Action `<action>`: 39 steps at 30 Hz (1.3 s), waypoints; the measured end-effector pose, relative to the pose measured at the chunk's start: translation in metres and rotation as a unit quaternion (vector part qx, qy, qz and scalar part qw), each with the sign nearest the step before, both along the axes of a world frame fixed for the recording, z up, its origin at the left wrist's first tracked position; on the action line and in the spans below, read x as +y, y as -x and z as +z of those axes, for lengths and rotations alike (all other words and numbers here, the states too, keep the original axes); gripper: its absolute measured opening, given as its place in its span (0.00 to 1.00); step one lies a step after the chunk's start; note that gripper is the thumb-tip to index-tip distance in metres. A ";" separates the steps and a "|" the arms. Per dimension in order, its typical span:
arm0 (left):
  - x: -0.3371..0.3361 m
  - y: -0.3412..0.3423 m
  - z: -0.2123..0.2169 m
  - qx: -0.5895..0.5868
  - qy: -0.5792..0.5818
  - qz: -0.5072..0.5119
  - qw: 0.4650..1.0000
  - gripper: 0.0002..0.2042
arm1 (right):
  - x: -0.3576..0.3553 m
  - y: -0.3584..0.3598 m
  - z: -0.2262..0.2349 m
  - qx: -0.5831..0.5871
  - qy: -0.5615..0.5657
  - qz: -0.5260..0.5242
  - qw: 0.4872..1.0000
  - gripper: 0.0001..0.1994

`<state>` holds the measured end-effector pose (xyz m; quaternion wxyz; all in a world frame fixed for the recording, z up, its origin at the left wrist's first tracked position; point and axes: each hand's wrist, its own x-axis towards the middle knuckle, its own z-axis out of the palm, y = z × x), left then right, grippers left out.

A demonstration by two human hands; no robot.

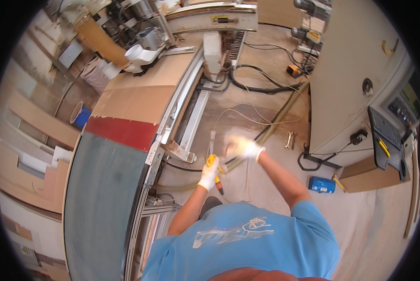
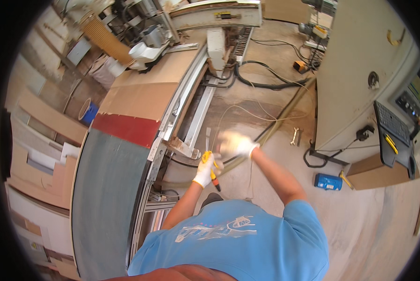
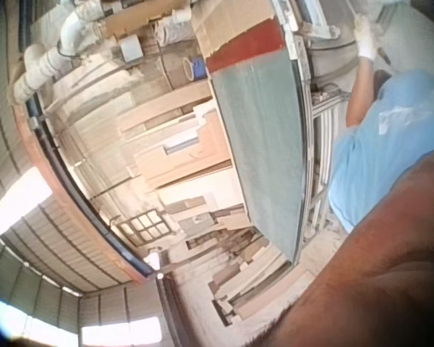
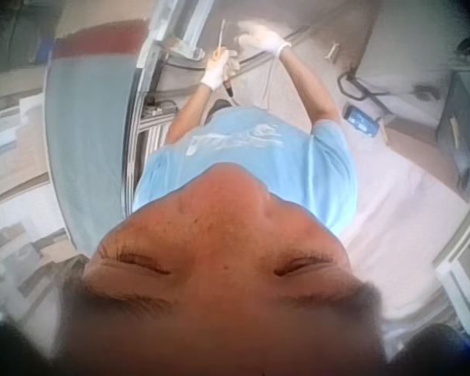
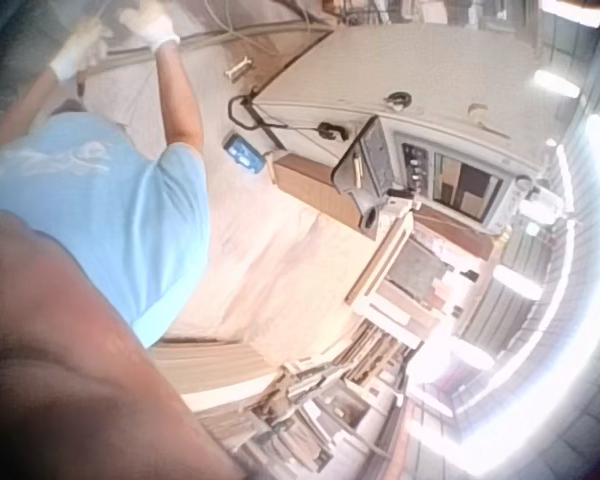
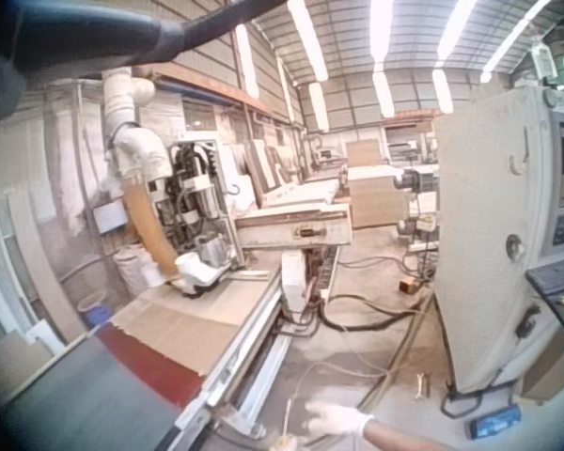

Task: The person uses a yellow utility knife to cut a red strip on a large board, then removes a white panel from a machine. They walk to a computer, operate the mouse, and return to the machine to remove another board. The person stacks the boards on the floor.

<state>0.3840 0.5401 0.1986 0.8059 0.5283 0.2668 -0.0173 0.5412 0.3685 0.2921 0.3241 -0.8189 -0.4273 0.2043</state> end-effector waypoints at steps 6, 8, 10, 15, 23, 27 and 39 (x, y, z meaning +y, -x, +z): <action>-0.018 0.066 0.042 0.045 -0.187 -0.128 0.973 0.16 | -0.004 -0.173 0.064 0.357 -0.242 -0.151 0.890 0.19; -0.024 0.080 0.070 -0.047 -0.251 -0.167 0.952 0.18 | -0.002 -0.197 0.056 0.303 -0.105 -0.154 0.934 0.18; -0.025 0.100 0.103 -0.026 -0.292 -0.250 0.923 0.20 | 0.008 -0.207 0.038 -0.022 0.161 -0.125 0.979 0.16; 0.003 0.126 0.164 -0.104 -0.347 -0.253 0.897 0.19 | 0.047 -0.175 -0.031 -0.381 0.389 -0.021 0.838 0.16; 0.070 0.128 0.134 0.104 -0.390 -0.070 0.912 0.19 | 0.144 -0.113 0.004 0.494 -0.198 -0.001 0.847 0.19; 0.077 0.113 0.110 0.125 -0.301 -0.059 0.944 0.23 | 0.168 -0.081 0.001 0.615 -0.357 0.070 0.699 0.19; 0.311 0.076 0.017 0.125 -0.030 0.376 0.918 0.16 | 0.050 -0.017 -0.191 -0.075 0.150 -0.008 0.986 0.12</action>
